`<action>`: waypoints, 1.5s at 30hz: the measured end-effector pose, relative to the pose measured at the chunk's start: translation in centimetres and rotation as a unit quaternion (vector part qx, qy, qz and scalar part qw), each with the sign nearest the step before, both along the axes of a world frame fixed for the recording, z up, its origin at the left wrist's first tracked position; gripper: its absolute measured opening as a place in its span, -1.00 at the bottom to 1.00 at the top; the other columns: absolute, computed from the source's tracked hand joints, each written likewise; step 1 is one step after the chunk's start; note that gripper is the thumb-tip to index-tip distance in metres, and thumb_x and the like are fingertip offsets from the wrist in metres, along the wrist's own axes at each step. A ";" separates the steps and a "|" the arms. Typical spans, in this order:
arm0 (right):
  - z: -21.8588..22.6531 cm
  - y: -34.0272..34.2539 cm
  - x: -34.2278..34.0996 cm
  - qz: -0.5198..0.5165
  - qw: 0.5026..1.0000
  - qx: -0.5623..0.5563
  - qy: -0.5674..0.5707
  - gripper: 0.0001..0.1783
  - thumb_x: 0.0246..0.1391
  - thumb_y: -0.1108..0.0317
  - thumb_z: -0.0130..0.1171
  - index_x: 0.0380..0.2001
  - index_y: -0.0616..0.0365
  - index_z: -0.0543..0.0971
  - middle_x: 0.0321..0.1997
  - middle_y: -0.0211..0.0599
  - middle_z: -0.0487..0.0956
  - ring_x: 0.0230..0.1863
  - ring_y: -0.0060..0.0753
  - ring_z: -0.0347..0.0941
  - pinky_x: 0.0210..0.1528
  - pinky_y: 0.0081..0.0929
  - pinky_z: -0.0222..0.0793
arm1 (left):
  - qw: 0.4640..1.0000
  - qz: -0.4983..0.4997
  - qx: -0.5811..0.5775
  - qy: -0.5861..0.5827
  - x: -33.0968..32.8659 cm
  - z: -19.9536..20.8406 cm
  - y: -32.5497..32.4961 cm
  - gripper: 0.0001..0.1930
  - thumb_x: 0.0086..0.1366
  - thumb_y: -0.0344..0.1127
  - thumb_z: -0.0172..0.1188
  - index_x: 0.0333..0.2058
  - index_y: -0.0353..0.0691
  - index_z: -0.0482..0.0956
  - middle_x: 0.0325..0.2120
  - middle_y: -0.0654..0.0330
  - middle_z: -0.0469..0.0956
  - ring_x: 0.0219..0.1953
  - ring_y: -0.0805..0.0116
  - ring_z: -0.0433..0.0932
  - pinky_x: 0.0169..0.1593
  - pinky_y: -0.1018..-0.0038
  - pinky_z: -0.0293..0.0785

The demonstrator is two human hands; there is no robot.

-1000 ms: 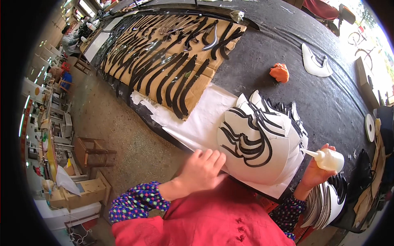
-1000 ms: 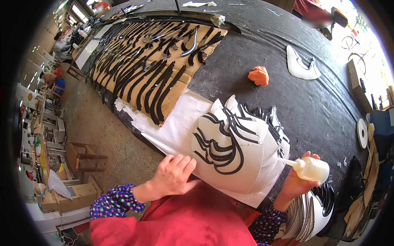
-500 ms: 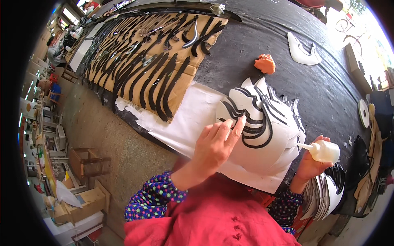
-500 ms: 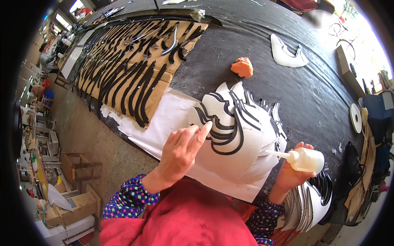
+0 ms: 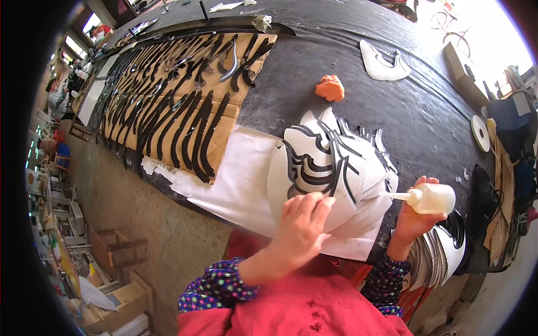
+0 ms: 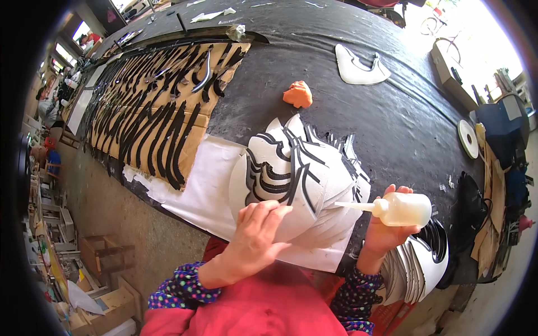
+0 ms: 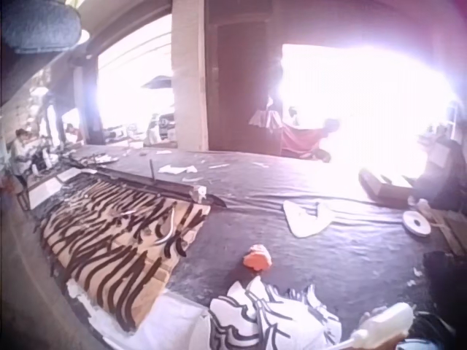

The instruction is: Applying adhesive to shoe upper components and attaching decorative black strips onto white base materials.

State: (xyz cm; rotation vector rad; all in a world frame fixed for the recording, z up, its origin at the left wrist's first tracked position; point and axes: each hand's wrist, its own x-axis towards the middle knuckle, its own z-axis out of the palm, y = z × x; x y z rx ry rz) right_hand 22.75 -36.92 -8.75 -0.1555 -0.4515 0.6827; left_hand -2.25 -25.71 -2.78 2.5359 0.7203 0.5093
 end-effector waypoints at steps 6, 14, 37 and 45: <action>2.8 -0.6 -2.5 -0.019 0.998 -0.053 -0.038 -0.08 -0.16 0.00 0.32 0.18 0.08 0.10 0.21 -0.23 0.19 0.28 0.08 0.02 0.14 0.12 0.20 | 0.984 0.054 -0.153 -0.074 -0.4 -0.1 0.9 -0.39 -0.09 -0.04 0.38 -0.14 -0.20 0.31 -0.45 0.26 0.42 -0.44 0.34 0.38 -0.20 0.40 0.22; 6.2 -1.5 -5.1 -0.127 0.972 -0.129 -0.150 -0.10 -0.18 0.03 0.33 0.18 0.05 0.11 0.19 -0.23 0.20 0.22 0.20 0.10 0.05 0.21 0.26 | 0.881 0.094 -0.453 -0.099 0.6 1.2 1.4 -0.55 0.03 -0.29 0.33 -0.16 -0.25 0.34 -0.65 0.34 0.47 -0.59 0.52 0.38 -0.39 0.55 0.30; 8.4 -1.5 -7.7 -0.087 0.961 -0.136 -0.224 -0.41 -0.05 0.18 0.24 0.01 0.09 0.25 -0.04 -0.22 0.35 0.11 0.12 0.23 -0.04 0.12 0.39 | 0.686 -0.078 -0.713 -0.125 -2.0 2.4 2.7 -0.36 0.09 -0.59 0.17 0.17 -0.37 0.14 -0.01 0.13 0.38 0.01 0.44 0.36 0.10 0.52 0.28; 8.2 -1.6 -7.3 -0.091 0.959 -0.133 -0.234 -0.40 -0.08 0.17 0.26 0.00 0.09 0.27 -0.06 -0.22 0.37 0.11 0.11 0.24 -0.05 0.12 0.40 | 0.682 -0.090 -0.714 -0.136 -1.9 2.1 2.6 -0.36 0.10 -0.59 0.16 0.17 -0.35 0.15 -0.01 0.16 0.37 0.01 0.45 0.35 0.10 0.52 0.28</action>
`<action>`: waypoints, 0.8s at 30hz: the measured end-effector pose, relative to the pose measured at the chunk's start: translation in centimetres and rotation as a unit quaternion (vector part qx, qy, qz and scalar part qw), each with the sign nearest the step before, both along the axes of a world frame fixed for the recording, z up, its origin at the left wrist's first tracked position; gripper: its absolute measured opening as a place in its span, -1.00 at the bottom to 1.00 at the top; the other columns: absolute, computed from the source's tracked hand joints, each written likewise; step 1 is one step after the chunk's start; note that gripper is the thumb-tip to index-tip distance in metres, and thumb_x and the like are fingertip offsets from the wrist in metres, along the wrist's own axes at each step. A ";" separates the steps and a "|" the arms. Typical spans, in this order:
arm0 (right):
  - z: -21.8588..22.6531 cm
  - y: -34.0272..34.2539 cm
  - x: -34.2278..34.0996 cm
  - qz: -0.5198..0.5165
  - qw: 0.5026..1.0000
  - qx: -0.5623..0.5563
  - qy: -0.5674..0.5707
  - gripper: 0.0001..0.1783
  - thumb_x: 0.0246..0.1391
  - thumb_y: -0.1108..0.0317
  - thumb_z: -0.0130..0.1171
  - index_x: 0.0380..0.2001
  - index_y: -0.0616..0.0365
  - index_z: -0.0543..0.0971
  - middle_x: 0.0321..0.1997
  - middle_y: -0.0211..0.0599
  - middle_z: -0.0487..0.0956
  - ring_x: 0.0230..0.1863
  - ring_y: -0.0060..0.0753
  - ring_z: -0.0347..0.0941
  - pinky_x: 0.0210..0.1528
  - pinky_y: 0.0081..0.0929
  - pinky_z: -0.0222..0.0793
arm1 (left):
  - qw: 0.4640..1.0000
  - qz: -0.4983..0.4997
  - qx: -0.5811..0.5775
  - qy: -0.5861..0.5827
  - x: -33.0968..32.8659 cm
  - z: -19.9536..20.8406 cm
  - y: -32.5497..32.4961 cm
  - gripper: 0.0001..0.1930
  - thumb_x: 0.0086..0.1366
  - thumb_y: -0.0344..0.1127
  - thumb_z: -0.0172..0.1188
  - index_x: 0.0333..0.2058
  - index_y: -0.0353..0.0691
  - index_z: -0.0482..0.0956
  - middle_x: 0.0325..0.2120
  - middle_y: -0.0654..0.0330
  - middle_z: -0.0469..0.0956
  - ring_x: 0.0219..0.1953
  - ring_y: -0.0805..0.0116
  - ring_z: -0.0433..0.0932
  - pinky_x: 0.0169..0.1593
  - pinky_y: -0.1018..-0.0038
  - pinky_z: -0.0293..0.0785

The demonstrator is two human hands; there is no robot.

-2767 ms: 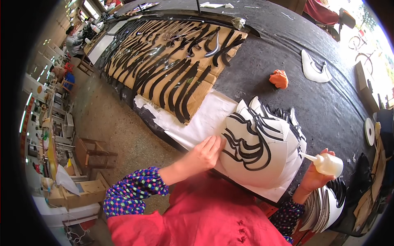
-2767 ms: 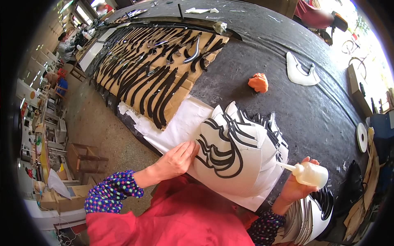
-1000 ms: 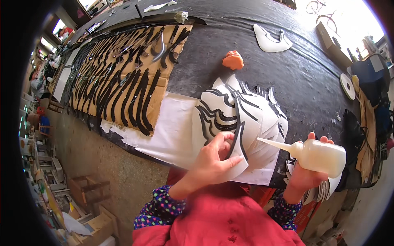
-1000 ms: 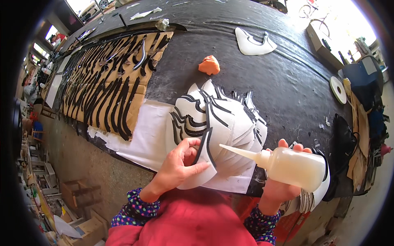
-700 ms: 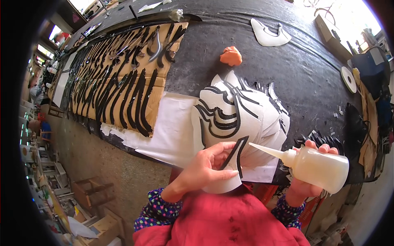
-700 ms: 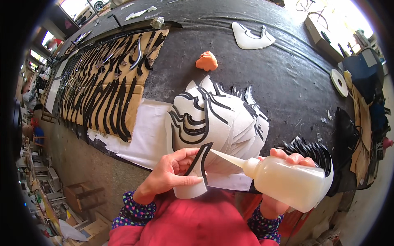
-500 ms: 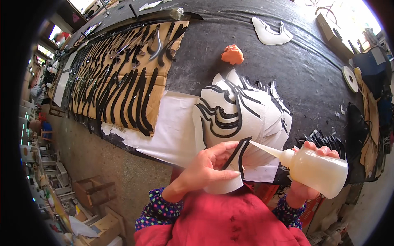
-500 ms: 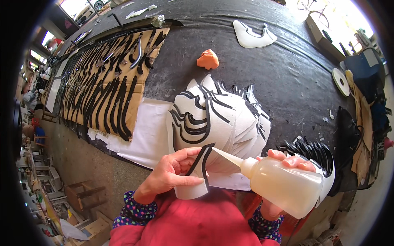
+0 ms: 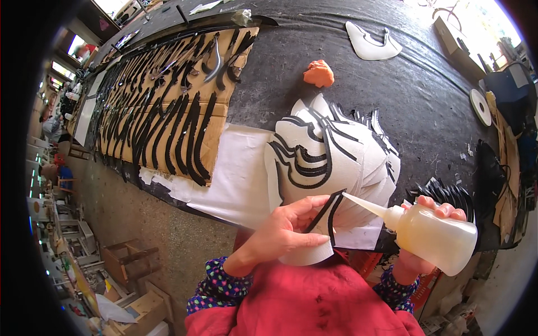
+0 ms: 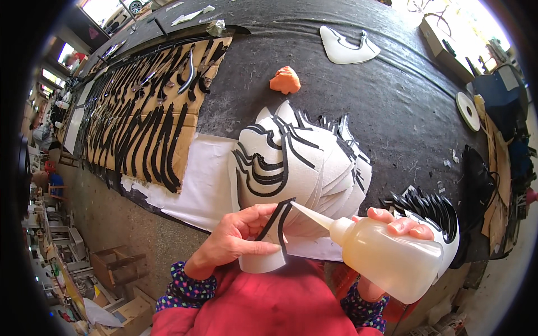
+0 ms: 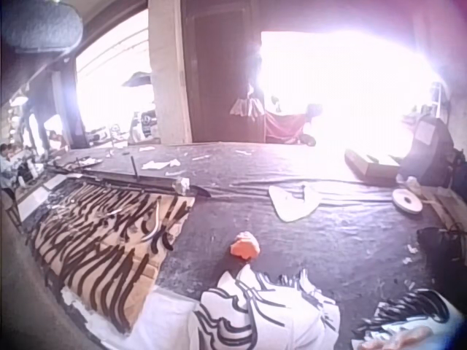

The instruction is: Applying adhesive to shoe upper components and attaching decorative black strips onto white base materials.

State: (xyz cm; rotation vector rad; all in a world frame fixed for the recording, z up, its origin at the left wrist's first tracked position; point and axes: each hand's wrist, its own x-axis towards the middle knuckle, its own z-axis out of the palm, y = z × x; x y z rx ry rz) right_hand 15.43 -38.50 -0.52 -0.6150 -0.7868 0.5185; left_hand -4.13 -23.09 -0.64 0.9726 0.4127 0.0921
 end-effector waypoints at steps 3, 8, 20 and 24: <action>0.0 -0.1 0.2 0.021 0.999 -0.005 -0.039 -0.42 -0.05 0.14 0.23 0.00 0.09 0.27 -0.06 -0.23 0.38 0.10 0.11 0.25 -0.05 0.14 0.40 | 1.000 0.002 -0.001 -0.005 0.1 0.0 0.0 -0.36 0.10 -0.60 0.16 0.17 -0.35 0.15 0.00 0.16 0.36 0.02 0.45 0.34 0.10 0.53 0.28; 0.1 0.0 0.1 0.005 1.000 0.002 0.013 -0.49 0.01 0.13 0.15 -0.01 0.08 0.29 -0.06 -0.22 0.38 0.08 0.13 0.26 -0.04 0.19 0.36 | 1.000 -0.001 -0.004 -0.006 0.3 0.0 -0.1 -0.36 0.10 -0.60 0.16 0.17 -0.34 0.16 0.02 0.17 0.34 0.03 0.46 0.33 0.11 0.53 0.27; 0.0 -0.1 -0.2 0.022 1.000 -0.005 -0.008 -0.50 0.03 0.11 0.15 -0.02 0.06 0.29 -0.07 -0.22 0.38 0.12 0.20 0.22 0.01 0.26 0.28 | 1.000 -0.003 -0.015 -0.010 0.4 0.0 -0.1 -0.37 0.10 -0.62 0.14 0.17 -0.38 0.15 0.05 0.15 0.32 0.04 0.45 0.32 0.12 0.53 0.26; 0.0 0.0 -0.2 0.025 1.000 0.005 -0.005 -0.46 -0.03 0.17 0.22 -0.01 0.06 0.28 -0.06 -0.23 0.38 0.11 0.18 0.23 -0.01 0.22 0.33 | 1.000 0.000 -0.020 -0.011 0.4 0.0 -0.1 -0.37 0.10 -0.63 0.13 0.17 -0.38 0.14 0.04 0.15 0.32 0.05 0.45 0.32 0.12 0.52 0.26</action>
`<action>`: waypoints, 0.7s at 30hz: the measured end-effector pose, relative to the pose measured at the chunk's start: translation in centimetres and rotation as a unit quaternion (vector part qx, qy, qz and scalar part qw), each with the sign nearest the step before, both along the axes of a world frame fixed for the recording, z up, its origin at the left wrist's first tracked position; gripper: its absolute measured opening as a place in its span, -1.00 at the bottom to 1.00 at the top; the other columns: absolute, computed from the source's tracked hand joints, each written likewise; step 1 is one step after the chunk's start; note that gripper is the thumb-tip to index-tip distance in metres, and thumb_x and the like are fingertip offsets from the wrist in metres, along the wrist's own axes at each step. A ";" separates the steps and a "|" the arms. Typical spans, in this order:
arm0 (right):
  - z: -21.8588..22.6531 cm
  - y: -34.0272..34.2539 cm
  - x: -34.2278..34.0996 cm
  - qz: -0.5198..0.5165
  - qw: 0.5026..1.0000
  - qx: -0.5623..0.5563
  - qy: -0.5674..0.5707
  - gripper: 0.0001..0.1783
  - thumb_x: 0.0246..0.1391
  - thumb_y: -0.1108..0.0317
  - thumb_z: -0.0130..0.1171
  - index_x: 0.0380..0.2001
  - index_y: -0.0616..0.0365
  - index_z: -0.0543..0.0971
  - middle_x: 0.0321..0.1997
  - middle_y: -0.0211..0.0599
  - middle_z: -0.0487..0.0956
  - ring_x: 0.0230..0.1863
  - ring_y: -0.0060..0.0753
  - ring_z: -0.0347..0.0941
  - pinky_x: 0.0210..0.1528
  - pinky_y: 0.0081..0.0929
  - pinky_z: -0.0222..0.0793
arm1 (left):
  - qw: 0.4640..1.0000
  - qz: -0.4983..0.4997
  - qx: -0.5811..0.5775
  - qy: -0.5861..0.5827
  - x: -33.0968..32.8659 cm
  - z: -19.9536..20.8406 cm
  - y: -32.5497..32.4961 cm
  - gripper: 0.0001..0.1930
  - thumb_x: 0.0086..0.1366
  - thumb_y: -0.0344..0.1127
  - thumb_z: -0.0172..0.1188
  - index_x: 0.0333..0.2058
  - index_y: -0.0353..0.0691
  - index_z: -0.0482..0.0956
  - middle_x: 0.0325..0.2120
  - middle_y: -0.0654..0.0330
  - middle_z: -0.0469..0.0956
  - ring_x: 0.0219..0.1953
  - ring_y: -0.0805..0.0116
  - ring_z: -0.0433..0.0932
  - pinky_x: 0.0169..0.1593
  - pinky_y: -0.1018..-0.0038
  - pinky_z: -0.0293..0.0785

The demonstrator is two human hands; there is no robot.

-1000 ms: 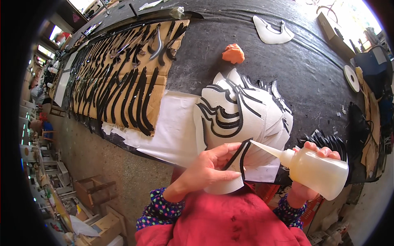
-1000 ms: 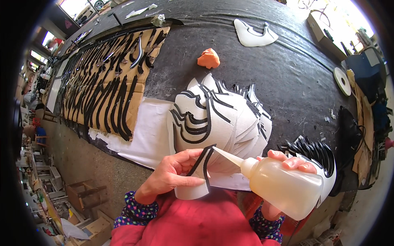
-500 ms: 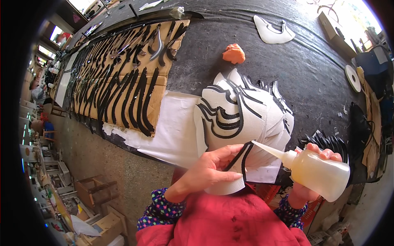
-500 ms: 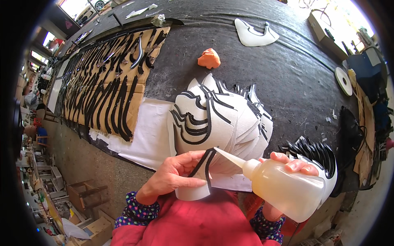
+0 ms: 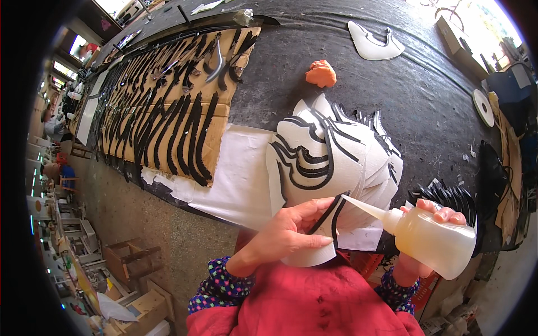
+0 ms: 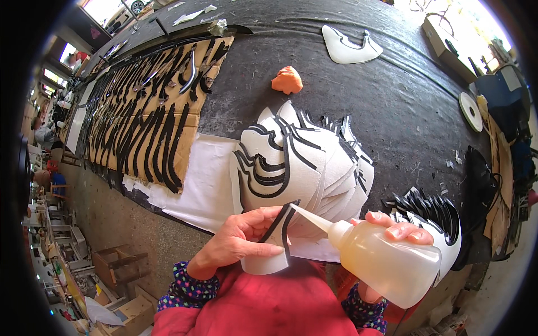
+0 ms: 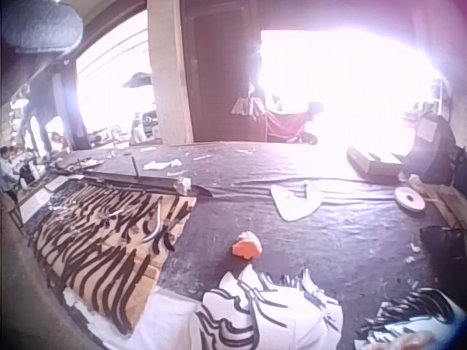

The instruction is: Applying adhesive to shoe upper components and attaching decorative black strips onto white base materials.

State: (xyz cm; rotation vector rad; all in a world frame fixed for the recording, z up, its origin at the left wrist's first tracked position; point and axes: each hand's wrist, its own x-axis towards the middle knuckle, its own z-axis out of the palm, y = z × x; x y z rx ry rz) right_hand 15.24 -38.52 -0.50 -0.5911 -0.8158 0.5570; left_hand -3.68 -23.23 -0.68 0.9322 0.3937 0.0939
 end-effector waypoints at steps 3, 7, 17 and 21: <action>0.0 0.2 0.0 0.019 0.999 0.024 0.029 -0.47 0.01 0.17 0.19 -0.01 0.08 0.24 -0.07 -0.18 0.38 0.12 0.22 0.22 0.03 0.26 0.26 | 1.000 -0.003 0.007 -0.003 0.0 0.0 0.0 -0.37 0.10 -0.63 0.13 0.17 -0.38 0.14 0.04 0.15 0.32 0.05 0.45 0.32 0.13 0.52 0.26; 0.2 0.4 -0.6 -0.003 1.000 0.018 -0.026 -0.47 -0.01 0.19 0.20 -0.02 0.09 0.26 -0.07 -0.17 0.38 0.11 0.21 0.23 0.02 0.25 0.28 | 1.000 -0.005 0.005 0.005 0.0 0.0 0.0 -0.37 0.10 -0.62 0.14 0.17 -0.38 0.15 0.05 0.15 0.32 0.05 0.44 0.32 0.13 0.52 0.25; -0.2 0.3 0.7 0.075 0.994 0.037 -0.073 -0.20 -0.25 0.37 0.42 0.05 0.09 0.19 0.04 -0.14 0.32 0.17 0.27 0.14 0.09 0.26 0.20 | 1.000 0.010 0.021 0.012 -0.1 -0.2 -0.1 -0.37 0.10 -0.61 0.16 0.16 -0.38 0.16 0.01 0.16 0.36 0.02 0.46 0.34 0.10 0.54 0.28; -1.1 -0.1 1.4 0.077 0.994 0.037 -0.067 -0.09 -0.37 0.43 0.47 0.08 0.07 0.17 0.06 -0.14 0.31 0.21 0.26 0.09 0.12 0.27 0.15 | 1.000 0.005 0.008 0.021 -0.1 0.0 -0.1 -0.37 0.09 -0.60 0.16 0.16 -0.38 0.17 0.01 0.16 0.36 0.01 0.46 0.35 0.09 0.55 0.29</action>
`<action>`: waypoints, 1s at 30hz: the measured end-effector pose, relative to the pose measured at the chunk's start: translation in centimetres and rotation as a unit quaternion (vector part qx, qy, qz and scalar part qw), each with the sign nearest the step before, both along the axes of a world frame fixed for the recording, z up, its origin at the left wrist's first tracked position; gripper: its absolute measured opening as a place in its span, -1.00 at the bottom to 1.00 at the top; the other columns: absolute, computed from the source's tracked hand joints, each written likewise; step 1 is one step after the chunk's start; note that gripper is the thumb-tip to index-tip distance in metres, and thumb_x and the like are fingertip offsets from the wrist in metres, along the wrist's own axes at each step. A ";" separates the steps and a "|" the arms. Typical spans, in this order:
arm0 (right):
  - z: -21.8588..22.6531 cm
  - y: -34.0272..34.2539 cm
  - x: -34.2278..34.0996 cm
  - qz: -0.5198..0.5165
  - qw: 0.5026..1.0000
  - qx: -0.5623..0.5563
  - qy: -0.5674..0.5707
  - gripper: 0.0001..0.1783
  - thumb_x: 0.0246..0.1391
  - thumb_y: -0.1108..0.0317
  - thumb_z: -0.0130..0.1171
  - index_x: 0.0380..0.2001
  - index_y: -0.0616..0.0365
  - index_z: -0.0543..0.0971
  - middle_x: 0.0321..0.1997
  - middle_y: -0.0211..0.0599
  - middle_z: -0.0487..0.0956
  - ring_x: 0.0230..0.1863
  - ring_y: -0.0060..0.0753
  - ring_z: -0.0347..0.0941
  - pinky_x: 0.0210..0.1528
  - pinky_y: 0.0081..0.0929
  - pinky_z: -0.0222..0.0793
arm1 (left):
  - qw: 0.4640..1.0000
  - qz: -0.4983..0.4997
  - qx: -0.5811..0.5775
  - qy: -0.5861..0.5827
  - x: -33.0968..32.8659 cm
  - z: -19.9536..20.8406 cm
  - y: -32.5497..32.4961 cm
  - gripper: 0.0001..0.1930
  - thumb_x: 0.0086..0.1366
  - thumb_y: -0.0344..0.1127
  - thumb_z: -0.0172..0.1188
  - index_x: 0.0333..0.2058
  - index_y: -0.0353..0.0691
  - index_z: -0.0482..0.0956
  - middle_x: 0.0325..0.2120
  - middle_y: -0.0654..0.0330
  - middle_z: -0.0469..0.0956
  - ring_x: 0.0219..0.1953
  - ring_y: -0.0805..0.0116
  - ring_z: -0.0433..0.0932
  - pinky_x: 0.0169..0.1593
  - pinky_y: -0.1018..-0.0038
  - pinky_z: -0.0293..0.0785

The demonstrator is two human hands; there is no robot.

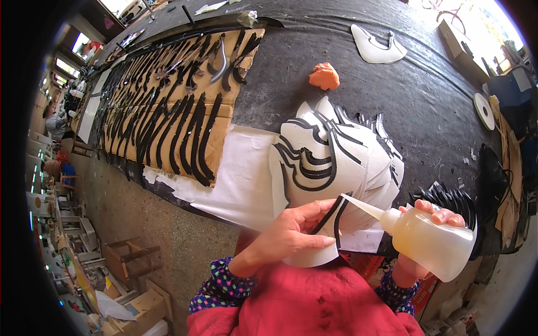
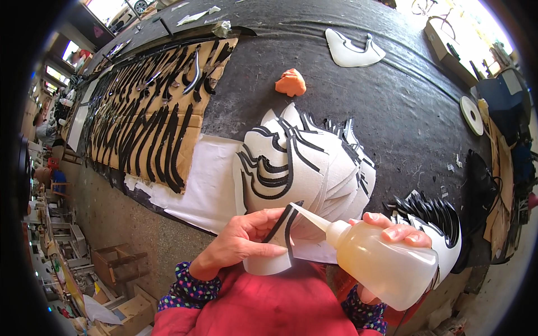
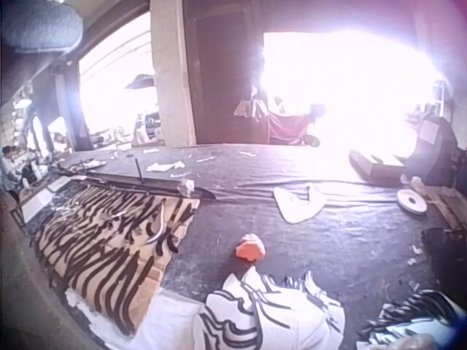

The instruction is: Applying adhesive to shoe upper components and attaching decorative black strips onto white base materials.

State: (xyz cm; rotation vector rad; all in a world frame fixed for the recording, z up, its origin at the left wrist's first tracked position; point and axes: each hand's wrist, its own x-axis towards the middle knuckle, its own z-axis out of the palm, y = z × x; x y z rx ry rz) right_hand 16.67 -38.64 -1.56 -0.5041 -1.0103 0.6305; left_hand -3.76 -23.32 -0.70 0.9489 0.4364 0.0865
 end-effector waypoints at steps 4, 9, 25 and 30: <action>0.3 -0.1 0.4 0.042 0.999 -0.001 -0.021 -0.09 -0.37 0.43 0.47 0.09 0.04 0.17 0.07 -0.15 0.31 0.21 0.26 0.09 0.13 0.28 0.13 | 1.000 -0.004 0.009 0.016 0.0 0.0 0.0 -0.37 0.10 -0.61 0.15 0.16 -0.38 0.16 0.01 0.17 0.36 0.00 0.47 0.36 0.09 0.55 0.29; 1.4 0.6 -0.8 0.013 1.000 -0.011 -0.001 -0.16 -0.33 0.41 0.44 0.06 0.05 0.20 0.04 -0.15 0.32 0.19 0.24 0.13 0.10 0.28 0.17 | 1.000 0.006 0.007 -0.004 0.1 0.1 0.0 -0.37 0.10 -0.61 0.15 0.16 -0.38 0.16 0.02 0.17 0.35 0.01 0.48 0.35 0.09 0.55 0.29; 1.1 0.6 -2.3 -0.152 0.987 -0.040 0.014 -0.52 -0.04 0.22 0.22 -0.07 0.09 0.32 -0.12 -0.21 0.42 0.05 0.17 0.31 -0.11 0.18 0.43 | 0.999 -0.006 0.033 0.004 0.1 0.2 0.0 -0.38 0.11 -0.59 0.14 0.17 -0.37 0.16 0.03 0.18 0.34 0.02 0.47 0.34 0.11 0.55 0.27; 1.1 0.6 -1.7 -0.197 0.978 -0.058 -0.016 -0.51 -0.03 0.20 0.21 -0.05 0.09 0.32 -0.11 -0.22 0.42 0.04 0.14 0.32 -0.12 0.17 0.44 | 1.000 0.014 0.024 0.012 0.1 0.3 -0.2 -0.38 0.08 -0.57 0.20 0.14 -0.36 0.22 -0.07 0.16 0.43 -0.08 0.47 0.41 0.05 0.53 0.31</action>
